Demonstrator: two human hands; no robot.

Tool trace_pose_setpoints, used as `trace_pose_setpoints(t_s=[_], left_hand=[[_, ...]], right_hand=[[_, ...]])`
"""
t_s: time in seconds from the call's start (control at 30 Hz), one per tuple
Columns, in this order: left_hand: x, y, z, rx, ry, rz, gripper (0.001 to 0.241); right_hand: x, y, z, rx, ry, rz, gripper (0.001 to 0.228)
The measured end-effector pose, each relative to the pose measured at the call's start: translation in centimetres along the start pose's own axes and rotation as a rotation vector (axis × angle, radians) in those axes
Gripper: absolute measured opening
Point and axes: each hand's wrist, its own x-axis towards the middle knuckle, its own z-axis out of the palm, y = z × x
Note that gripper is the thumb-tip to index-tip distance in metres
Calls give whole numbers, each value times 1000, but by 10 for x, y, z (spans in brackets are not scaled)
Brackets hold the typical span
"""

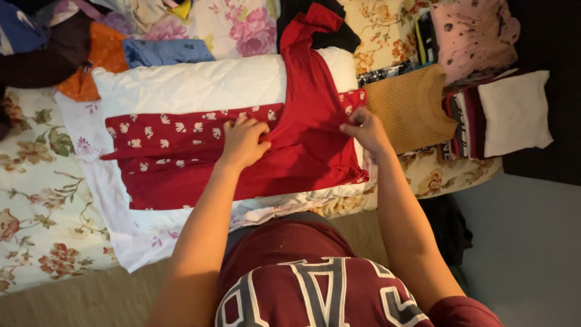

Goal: The person folds a red patterned t-shirt, a black t-shirt, and a red graphic t-shirt on a bed. They smooth each garment, fold the sides and bottom up, and place the finished items into a neat pile on the bed.

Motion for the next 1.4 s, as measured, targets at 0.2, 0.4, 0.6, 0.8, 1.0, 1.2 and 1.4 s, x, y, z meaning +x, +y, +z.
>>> trace_pose_setpoints(t_s=[0.2, 0.4, 0.6, 0.8, 1.0, 1.2, 1.4], left_hand=[[3, 20, -27, 34, 395, 132, 34], [70, 67, -54, 55, 481, 418, 31], [157, 115, -23, 248, 119, 528, 37], [187, 85, -29, 674, 141, 280, 27], [200, -82, -8, 836, 278, 60, 34], [-60, 80, -223, 485, -214, -147, 59], [-149, 117, -203, 165, -364, 19, 35]], right_hand=[[43, -28, 8, -325, -85, 113, 62], [104, -9, 39, -335, -23, 180, 46], [62, -43, 16, -87, -260, -14, 31], [36, -21, 2, 294, -350, -1, 27], [17, -29, -18, 452, -488, 54, 20], [10, -2, -4, 281, -502, -105, 33], [-5, -75, 12, -721, -761, -213, 67]])
